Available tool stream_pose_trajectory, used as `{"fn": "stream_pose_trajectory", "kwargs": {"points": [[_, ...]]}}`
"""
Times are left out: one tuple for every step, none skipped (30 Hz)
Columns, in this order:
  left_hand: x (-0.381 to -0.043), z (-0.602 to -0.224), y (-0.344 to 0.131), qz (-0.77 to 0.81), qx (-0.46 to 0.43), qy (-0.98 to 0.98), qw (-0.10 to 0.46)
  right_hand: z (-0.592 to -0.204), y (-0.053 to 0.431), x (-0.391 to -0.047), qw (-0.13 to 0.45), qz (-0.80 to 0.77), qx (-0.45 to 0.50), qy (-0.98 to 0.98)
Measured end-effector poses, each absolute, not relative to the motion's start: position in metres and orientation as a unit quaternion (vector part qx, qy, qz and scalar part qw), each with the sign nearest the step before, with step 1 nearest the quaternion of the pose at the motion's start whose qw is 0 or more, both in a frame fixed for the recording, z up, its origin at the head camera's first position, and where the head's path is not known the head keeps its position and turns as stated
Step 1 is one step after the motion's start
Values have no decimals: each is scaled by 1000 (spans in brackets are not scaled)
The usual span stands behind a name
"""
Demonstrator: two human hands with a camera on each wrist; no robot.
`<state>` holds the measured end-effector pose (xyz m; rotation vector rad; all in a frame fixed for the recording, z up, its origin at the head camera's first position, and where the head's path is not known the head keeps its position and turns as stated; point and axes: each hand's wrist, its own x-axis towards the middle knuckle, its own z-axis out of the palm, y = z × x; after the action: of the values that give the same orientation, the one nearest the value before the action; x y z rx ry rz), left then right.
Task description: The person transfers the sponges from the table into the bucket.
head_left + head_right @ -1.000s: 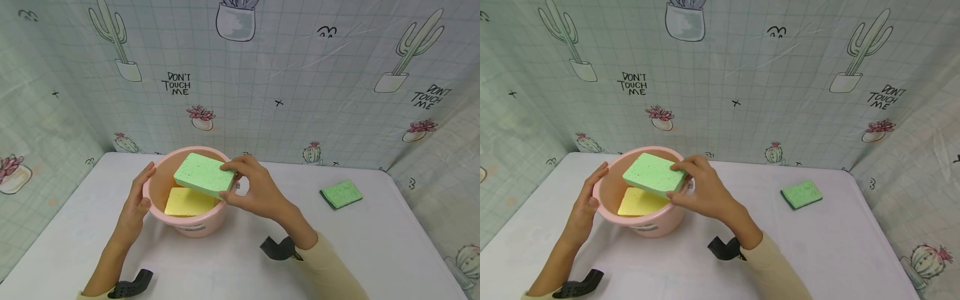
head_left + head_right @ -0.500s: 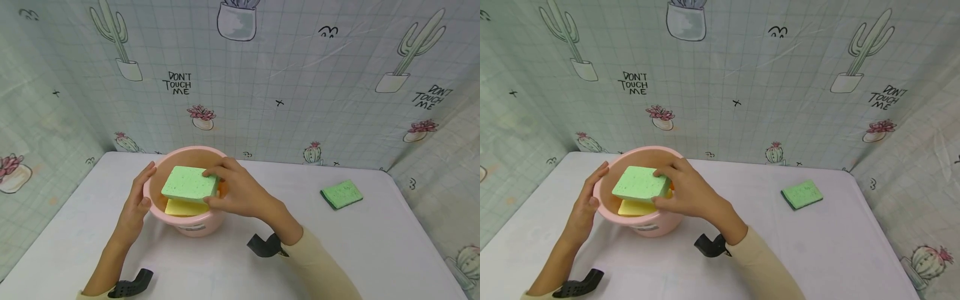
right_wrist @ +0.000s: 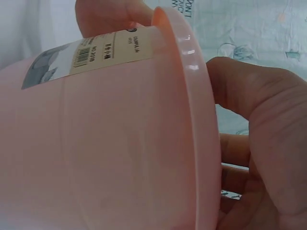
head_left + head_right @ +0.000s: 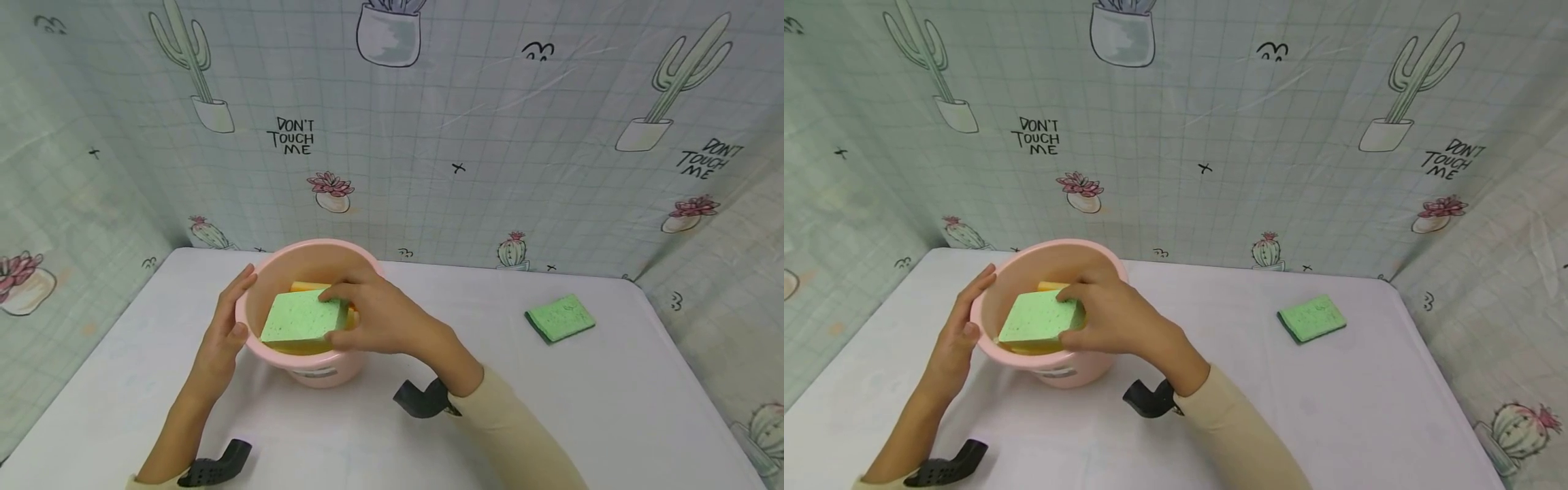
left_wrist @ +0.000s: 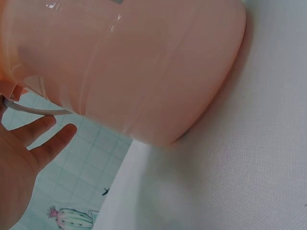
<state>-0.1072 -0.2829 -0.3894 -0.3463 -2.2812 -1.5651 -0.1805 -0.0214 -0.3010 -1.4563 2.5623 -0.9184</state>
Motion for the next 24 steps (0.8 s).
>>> {"fn": "stream_pose_trajectory", "kwargs": {"points": [[-108, -389, -283, -550, -123, -807, 176, -300, -22, -181, 32, -293, -469, 833], [-108, -390, -283, -549, -123, -808, 176, -299, -23, -181, 35, -287, -469, 835], [-108, -389, -283, -549, -124, -808, 176, -299, -23, -181, 38, -283, -468, 836], [-108, -389, -283, -549, -124, -807, 176, -298, -24, -181, 41, -280, -468, 837], [-108, -389, -283, -550, -124, -807, 176, -298, -24, -182, 44, -277, -467, 838], [-108, -389, -282, -550, -124, -807, 175, -298, -25, -182, 47, -275, -468, 838], [-108, -389, -282, -550, -124, -807, 174, -298, -25, -182, 50, -274, -468, 839], [-108, -389, -282, -551, -123, -807, 173, -298, -25, -182, 52, -273, -469, 839], [-108, -389, -282, -553, -123, -806, 173, -297, -26, -183, 53, -272, -469, 839], [-107, -389, -283, -554, -123, -805, 172, -297, -26, -183, 54, -271, -470, 838], [-107, -389, -283, -554, -123, -805, 172, -297, -26, -183, 56, -271, -470, 838], [-107, -390, -283, -554, -124, -805, 172, -296, -26, -183, 57, -271, -472, 837], [-107, -390, -283, -554, -125, -805, 172, -296, -26, -183, 59, -272, -473, 836], [-108, -390, -283, -553, -127, -805, 172, -295, -26, -183, 60, -273, -474, 835], [-108, -390, -283, -554, -127, -805, 173, -295, -26, -184, 61, -275, -476, 833], [-108, -390, -283, -555, -128, -803, 173, -294, -26, -184, 62, -278, -477, 832], [-108, -390, -283, -555, -128, -804, 173, -294, -26, -184, 63, -280, -477, 831], [-108, -390, -283, -554, -127, -804, 173, -294, -26, -185, 64, -283, -478, 829], [-107, -389, -283, -554, -125, -805, 173, -294, -25, -185, 66, -287, -476, 829], [-107, -389, -282, -555, -123, -805, 173, -294, -26, -186, 68, -291, -475, 828], [-107, -388, -281, -556, -121, -804, 172, -294, -26, -186, 69, -293, -474, 828], [-107, -387, -281, -558, -119, -803, 172, -294, -26, -187, 70, -295, -472, 827], [-106, -386, -280, -558, -118, -803, 172, -294, -26, -187, 71, -298, -471, 827], [-106, -386, -280, -559, -116, -803, 171, -294, -26, -187, 72, -300, -469, 827]]}}
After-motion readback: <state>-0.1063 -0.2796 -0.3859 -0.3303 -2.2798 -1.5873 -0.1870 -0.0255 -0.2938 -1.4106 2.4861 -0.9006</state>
